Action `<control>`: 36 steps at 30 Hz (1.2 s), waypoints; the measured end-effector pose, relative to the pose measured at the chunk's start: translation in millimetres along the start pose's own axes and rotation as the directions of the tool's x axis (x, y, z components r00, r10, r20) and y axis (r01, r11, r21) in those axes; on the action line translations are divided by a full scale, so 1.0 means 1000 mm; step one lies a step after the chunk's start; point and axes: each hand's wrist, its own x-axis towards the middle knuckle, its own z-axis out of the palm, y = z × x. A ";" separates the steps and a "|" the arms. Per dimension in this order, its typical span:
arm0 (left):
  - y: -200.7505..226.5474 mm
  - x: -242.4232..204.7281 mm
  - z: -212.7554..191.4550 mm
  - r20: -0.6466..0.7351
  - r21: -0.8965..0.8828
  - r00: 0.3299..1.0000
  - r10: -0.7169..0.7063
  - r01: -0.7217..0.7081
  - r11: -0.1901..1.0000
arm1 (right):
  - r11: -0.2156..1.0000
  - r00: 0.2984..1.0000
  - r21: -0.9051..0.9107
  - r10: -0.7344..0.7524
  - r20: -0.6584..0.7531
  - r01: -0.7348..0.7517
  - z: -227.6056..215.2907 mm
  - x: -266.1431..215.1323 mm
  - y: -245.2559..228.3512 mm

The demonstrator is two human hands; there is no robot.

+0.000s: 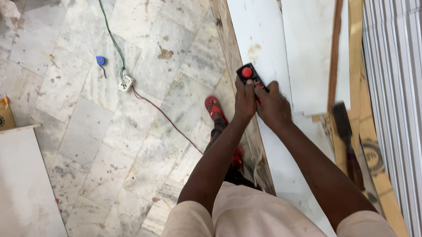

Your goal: The person uses a hand sander to smooth the edge of a long wooden board placed on a workbench. The person moves the sander back and forth along the edge of the board, applying consistent pressure.

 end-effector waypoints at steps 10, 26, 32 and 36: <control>0.073 0.223 -0.018 0.024 0.059 0.999 0.039 -0.040 0.997 | 1.000 0.999 -0.005 -0.030 -0.043 0.030 -0.030 0.221 -0.044; 0.096 0.549 -0.035 -0.043 0.244 0.991 0.126 -0.112 0.963 | 0.978 0.931 -0.032 -0.205 -0.302 0.205 -0.063 0.493 -0.097; 0.092 0.520 -0.029 -0.065 0.227 0.994 0.089 -0.072 0.971 | 0.977 0.939 -0.014 -0.208 -0.274 0.212 -0.070 0.465 -0.097; 0.091 0.400 -0.026 -0.014 0.151 0.996 0.091 -0.088 0.985 | 0.989 0.976 -0.001 -0.144 -0.165 0.146 -0.061 0.375 -0.080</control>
